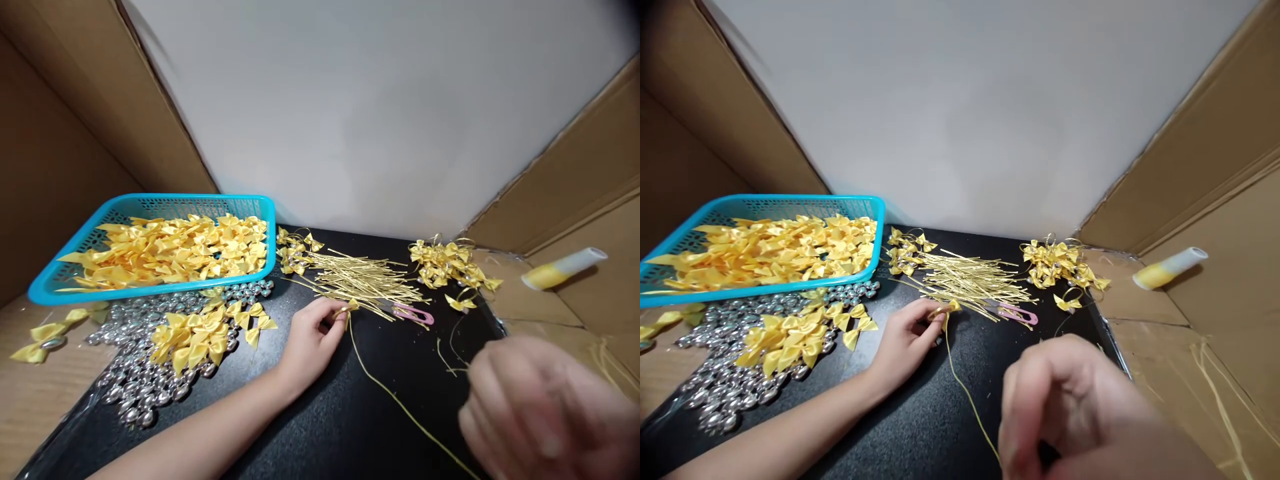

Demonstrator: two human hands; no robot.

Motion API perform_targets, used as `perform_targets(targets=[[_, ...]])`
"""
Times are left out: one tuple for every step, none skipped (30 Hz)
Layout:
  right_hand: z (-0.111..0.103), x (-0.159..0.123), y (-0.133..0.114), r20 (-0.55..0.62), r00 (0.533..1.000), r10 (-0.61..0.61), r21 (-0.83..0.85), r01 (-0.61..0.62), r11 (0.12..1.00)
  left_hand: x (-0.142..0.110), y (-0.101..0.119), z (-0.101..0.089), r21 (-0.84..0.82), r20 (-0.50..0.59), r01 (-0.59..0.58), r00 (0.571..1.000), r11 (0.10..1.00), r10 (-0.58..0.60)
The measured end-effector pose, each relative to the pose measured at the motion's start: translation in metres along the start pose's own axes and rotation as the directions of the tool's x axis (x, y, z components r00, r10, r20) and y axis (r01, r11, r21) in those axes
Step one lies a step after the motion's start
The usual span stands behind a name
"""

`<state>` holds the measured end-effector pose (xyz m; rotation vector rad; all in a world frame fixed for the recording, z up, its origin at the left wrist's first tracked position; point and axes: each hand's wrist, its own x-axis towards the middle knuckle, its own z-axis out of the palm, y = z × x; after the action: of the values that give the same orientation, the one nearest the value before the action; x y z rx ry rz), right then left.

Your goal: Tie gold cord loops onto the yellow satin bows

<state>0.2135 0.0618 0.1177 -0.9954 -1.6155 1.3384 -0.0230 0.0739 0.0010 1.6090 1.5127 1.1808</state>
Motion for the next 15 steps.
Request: perform_targets(targets=[[0.009, 0.004, 0.004, 0.209, 0.973, 0.100, 0.079, -0.118, 0.990, 0.000, 0.001, 0.000, 0.009, 0.000, -0.013, 1.000, 1.000, 0.013], [0.020, 0.010, 0.011, 0.264, 0.942, 0.208, 0.097, -0.241, 0.966, -0.001, 0.001, 0.000, 0.012, 0.003, -0.024, 1.000, 1.000, 0.024], [0.031, 0.017, 0.019, 0.229, 0.924, 0.307, 0.087, -0.333, 0.939, -0.002, 0.002, 0.000, 0.011, 0.005, -0.032, 0.999, 0.999, 0.032], [0.042, 0.024, 0.028, 0.155, 0.924, 0.350, 0.059, -0.362, 0.930, -0.003, 0.002, 0.000, 0.005, 0.009, -0.036, 0.999, 0.999, 0.036], [0.051, 0.031, 0.038, 0.042, 0.937, 0.347, 0.049, -0.349, 0.936, -0.004, 0.003, 0.001, -0.006, 0.010, -0.039, 0.999, 0.999, 0.039], [0.058, 0.036, 0.048, -0.035, 0.939, 0.341, 0.067, -0.338, 0.939, -0.005, 0.004, 0.001, -0.019, 0.010, -0.039, 0.999, 0.999, 0.040], [0.063, 0.040, 0.057, -0.051, 0.932, 0.359, 0.106, -0.352, 0.930, -0.006, 0.004, 0.002, -0.032, 0.009, -0.038, 0.999, 0.999, 0.038], [0.066, 0.043, 0.065, -0.062, 0.929, 0.366, 0.136, -0.355, 0.925, -0.007, 0.005, 0.002, -0.045, 0.007, -0.035, 0.999, 0.998, 0.035], [0.068, 0.044, 0.071, -0.058, 0.927, 0.370, 0.163, -0.357, 0.920, -0.008, 0.005, 0.002, -0.058, 0.007, -0.033, 0.999, 0.998, 0.033], [0.069, 0.044, 0.076, -0.054, 0.927, 0.371, 0.183, -0.356, 0.916, -0.008, 0.005, 0.002, -0.069, 0.008, -0.034, 0.999, 0.997, 0.034], [0.070, 0.043, 0.080, -0.060, 0.930, 0.363, 0.195, -0.346, 0.918, -0.008, 0.005, 0.002, -0.076, 0.008, -0.038, 0.999, 0.996, 0.038], [0.070, 0.042, 0.083, -0.074, 0.933, 0.353, 0.202, -0.332, 0.921, -0.009, 0.005, 0.002, -0.079, 0.011, -0.046, 0.999, 0.996, 0.047], [0.071, 0.042, 0.084, -0.096, 0.935, 0.342, 0.210, -0.316, 0.925, -0.009, 0.005, 0.002, -0.078, 0.011, -0.060, 0.998, 0.995, 0.061], [0.072, 0.041, 0.086, -0.121, 0.935, 0.332, 0.218, -0.301, 0.928, -0.009, 0.006, 0.001, -0.073, 0.011, -0.078, 0.997, 0.994, 0.079], [0.073, 0.040, 0.087, -0.147, 0.935, 0.323, 0.225, -0.287, 0.931, -0.009, 0.006, 0.001, -0.067, 0.012, -0.094, 0.995, 0.993, 0.094]])
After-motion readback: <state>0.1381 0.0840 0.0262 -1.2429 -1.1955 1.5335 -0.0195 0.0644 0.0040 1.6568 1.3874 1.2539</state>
